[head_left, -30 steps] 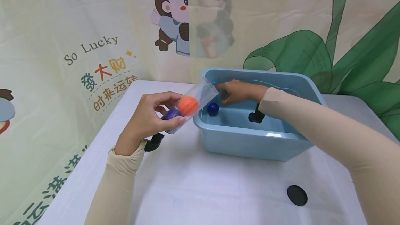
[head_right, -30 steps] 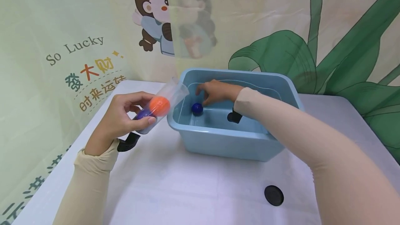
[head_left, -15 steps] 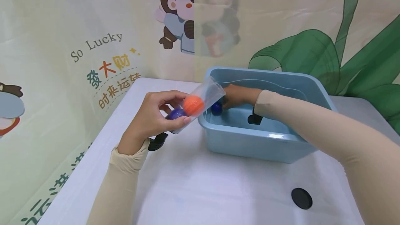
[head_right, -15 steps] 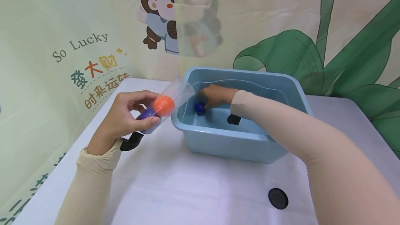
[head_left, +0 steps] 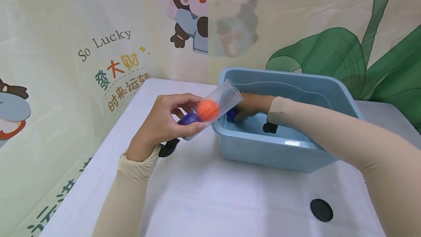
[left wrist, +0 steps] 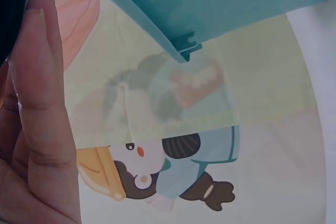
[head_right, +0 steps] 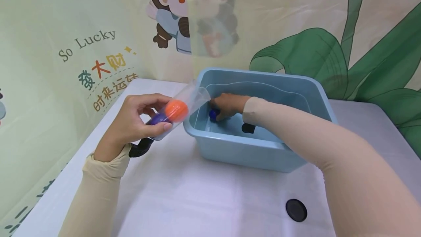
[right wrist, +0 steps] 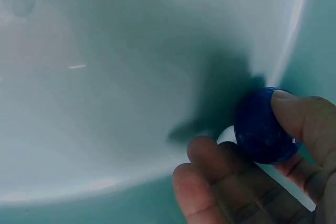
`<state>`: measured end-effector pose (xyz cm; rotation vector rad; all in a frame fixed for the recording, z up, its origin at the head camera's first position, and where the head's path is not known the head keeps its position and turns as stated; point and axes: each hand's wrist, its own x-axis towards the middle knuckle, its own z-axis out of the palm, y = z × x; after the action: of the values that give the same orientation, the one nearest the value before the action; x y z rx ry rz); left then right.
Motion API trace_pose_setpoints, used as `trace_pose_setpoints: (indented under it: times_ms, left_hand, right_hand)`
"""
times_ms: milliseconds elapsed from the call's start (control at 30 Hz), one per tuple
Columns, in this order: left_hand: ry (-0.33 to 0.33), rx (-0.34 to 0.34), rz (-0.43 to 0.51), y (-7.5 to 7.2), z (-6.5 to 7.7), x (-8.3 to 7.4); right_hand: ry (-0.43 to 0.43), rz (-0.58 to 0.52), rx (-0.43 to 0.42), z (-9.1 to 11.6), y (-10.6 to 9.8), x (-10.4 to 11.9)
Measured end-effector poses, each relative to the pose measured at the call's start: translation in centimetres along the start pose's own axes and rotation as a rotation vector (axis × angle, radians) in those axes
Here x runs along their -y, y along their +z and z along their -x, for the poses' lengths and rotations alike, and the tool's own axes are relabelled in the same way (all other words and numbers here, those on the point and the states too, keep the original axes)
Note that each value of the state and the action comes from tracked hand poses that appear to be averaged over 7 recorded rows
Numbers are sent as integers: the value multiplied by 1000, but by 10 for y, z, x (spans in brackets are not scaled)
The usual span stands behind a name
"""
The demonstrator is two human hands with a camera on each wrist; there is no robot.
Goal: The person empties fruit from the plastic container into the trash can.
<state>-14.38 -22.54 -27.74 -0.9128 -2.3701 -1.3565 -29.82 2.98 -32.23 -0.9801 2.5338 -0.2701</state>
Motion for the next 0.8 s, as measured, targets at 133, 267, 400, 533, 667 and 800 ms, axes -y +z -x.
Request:
trace_pose_setpoints:
  times_ms: [133,267,400,533,667,800]
  left_hand:
    - [2,4,1,-1,0,-1]
    - [-2,6,2,-1,1,-2]
    - [-6,10,1,-2,2,-3]
    - [-2,12,-2,-3,3,-3]
    - [5,14,-2,-3,3,-4]
    - [6,16,2,-4,4,-4]
  right_hand:
    - [-20,13,-9,2,1,2]
    - [-19,6,-16,3,2,3]
    - [-8,7,-18,3,3,2]
    - [-6,7,-21,4,3,3]
    - [-10,-11,-26,6,2,4]
    - [-9,-16,-25,8,-1,6]
